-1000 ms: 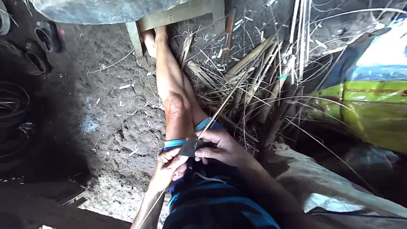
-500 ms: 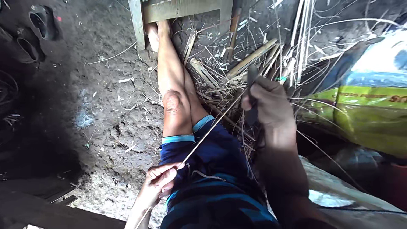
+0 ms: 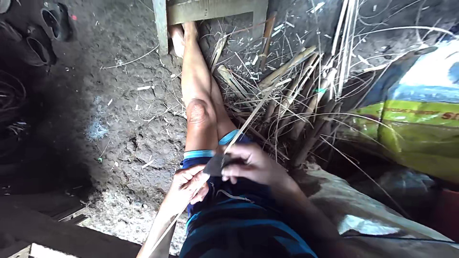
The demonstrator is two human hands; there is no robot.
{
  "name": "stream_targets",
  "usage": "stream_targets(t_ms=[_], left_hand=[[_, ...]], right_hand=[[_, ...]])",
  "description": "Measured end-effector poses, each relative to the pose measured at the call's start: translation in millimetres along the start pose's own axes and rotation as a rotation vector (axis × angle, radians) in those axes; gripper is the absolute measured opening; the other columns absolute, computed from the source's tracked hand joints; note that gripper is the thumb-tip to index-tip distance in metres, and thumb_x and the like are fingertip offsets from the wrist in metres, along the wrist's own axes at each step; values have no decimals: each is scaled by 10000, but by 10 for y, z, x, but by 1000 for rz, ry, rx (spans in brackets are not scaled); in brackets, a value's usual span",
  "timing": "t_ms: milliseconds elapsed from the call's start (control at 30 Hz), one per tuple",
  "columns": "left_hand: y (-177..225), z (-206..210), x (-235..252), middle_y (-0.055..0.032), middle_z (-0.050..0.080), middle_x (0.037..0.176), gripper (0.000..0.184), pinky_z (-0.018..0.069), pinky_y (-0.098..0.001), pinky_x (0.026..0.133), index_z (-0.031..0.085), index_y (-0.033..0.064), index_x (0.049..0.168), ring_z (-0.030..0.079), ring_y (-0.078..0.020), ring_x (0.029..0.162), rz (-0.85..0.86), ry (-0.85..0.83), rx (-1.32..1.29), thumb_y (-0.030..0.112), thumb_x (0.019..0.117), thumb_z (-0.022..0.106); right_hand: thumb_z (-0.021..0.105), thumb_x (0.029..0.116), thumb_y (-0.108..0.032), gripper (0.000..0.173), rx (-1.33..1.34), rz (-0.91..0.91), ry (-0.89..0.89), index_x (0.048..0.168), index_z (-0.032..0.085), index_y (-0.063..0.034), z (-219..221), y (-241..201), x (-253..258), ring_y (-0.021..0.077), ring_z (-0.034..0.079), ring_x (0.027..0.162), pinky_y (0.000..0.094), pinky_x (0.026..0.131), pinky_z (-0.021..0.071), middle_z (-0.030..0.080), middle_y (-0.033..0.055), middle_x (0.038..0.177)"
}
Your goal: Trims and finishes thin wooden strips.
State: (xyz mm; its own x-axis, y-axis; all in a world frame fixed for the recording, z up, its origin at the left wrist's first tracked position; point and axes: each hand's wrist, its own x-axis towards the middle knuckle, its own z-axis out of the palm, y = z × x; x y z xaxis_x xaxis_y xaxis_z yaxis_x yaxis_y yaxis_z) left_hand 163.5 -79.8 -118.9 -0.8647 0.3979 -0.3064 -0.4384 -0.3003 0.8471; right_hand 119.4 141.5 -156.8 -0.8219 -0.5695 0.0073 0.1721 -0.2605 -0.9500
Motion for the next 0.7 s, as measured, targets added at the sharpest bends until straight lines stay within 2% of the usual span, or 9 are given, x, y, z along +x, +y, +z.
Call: stream_targets(t_ms=[33,100,133,200,300,367,500,633,700], left_hand=[[-2,-4,3,142,608,619,196,422,-74,489,738,149,971,527,96,525,12,-17,8,210,1048,569],[24,21,-24,154,590,615,185,403,-69,479,734,161,955,511,104,522,16,9,47,207,1044,577],[41,40,-46,162,581,615,179,389,-68,472,741,146,1013,495,108,518,14,34,72,184,1046,570],[51,63,-91,172,577,637,210,381,-63,474,739,101,1147,479,113,525,19,56,114,148,1049,559],[48,68,-140,172,576,657,241,376,-64,478,712,57,1214,466,115,534,50,64,169,125,1050,548],[52,46,-207,167,587,674,261,373,-63,479,701,40,1244,458,119,536,55,63,200,117,1051,542],[37,-29,-423,166,594,686,266,371,-56,486,704,59,1252,449,132,544,26,46,228,121,1052,541],[0,-125,-577,156,561,652,265,359,-59,478,715,107,1256,437,121,529,0,21,225,166,1057,551],[2,-189,-659,153,576,646,255,365,-61,468,730,148,1243,444,117,513,-31,19,203,199,1054,566]], right_hand=[[664,961,-92,242,32,-37,-54,1176,666,19,57,36,23,-6,665,663,163,601,578,726,-32,819],[648,973,-89,133,89,-83,-60,1078,690,-20,70,69,54,-21,658,672,146,611,566,724,-51,815],[646,966,-77,80,106,-92,-37,1022,698,-51,37,72,66,-14,659,659,148,598,564,726,-50,804],[663,948,-48,55,121,-106,-25,983,705,-59,-40,68,84,15,671,639,166,581,576,730,-23,788],[664,944,-48,41,63,-111,0,954,704,-51,-90,3,103,14,661,615,170,563,574,720,-29,766],[630,949,-61,114,-7,-77,133,974,721,-124,-202,-76,110,-10,646,594,163,532,565,722,-81,776],[583,968,-104,224,10,-39,387,991,745,-257,-729,-184,153,-33,640,593,156,534,557,731,-152,789],[490,995,-124,215,-63,36,568,1082,666,-213,-1231,-257,138,-23,626,583,156,534,545,689,-161,751],[409,1062,-168,227,-35,40,694,1132,620,-216,-1482,-231,81,-37,613,600,139,566,539,661,-174,757]])
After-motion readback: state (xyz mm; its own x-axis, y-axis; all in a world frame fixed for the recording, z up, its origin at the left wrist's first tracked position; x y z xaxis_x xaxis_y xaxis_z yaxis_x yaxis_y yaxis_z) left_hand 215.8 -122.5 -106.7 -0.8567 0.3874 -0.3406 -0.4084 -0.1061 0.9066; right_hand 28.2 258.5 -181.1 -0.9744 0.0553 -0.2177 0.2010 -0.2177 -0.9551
